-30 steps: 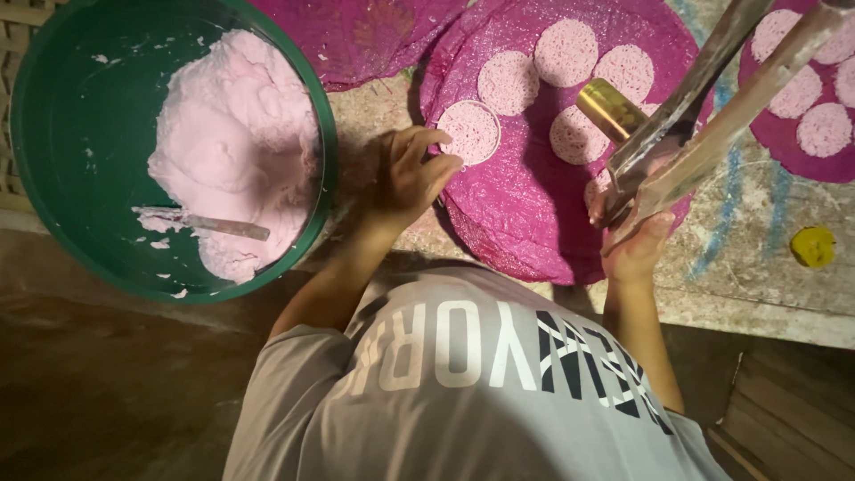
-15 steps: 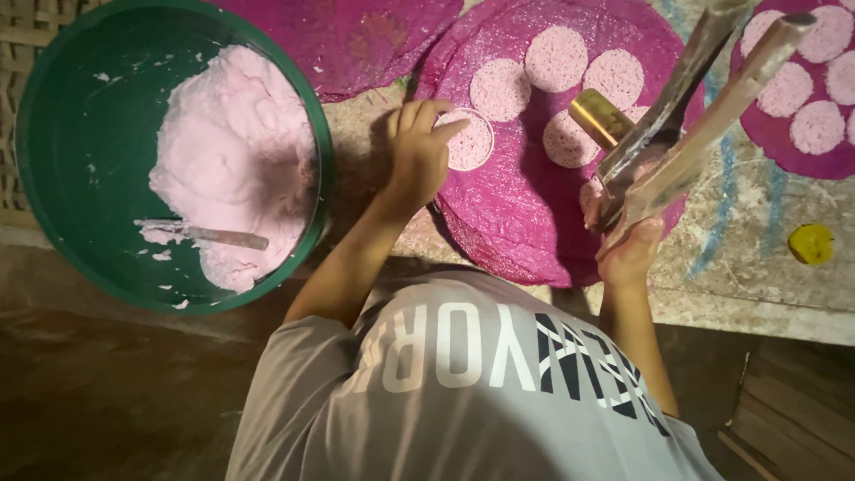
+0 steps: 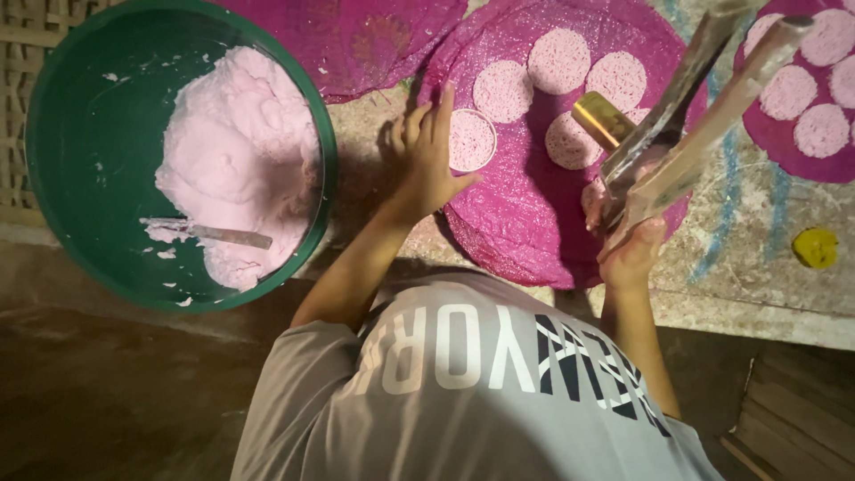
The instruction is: The person scoops pink dough from a green bowl using a wooden stick and a metal ring mold, then presses the dough into circular shapes on a pink mat. The person repeats this process multiple times, arranging the shaped dough pieces on the mat.
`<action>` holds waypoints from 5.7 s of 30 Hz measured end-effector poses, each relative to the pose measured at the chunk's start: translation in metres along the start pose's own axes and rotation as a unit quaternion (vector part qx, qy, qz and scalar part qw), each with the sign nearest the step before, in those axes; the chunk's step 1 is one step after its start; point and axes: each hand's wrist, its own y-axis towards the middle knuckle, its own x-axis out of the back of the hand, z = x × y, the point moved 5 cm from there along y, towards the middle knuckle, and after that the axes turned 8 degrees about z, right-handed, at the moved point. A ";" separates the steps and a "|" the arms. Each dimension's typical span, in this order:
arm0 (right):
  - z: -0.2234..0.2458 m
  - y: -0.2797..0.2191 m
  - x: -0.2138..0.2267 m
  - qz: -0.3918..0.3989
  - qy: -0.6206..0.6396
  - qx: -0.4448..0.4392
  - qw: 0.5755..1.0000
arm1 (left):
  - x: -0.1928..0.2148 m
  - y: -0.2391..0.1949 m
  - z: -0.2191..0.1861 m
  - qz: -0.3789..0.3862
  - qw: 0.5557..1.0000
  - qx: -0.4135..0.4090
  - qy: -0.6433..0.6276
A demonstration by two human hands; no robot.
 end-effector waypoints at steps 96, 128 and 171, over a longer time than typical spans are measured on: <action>0.082 0.028 -0.153 0.244 -0.369 -0.011 0.897 | 0.105 -0.094 -0.067 0.051 0.908 -0.025 -0.415; -0.014 0.119 -0.303 0.289 -0.503 0.123 0.805 | 0.198 -0.151 0.002 -0.287 0.916 -0.073 -0.269; 0.079 0.040 0.007 0.246 -0.427 -0.506 0.708 | -0.019 0.080 -0.068 0.045 0.287 -0.089 -0.953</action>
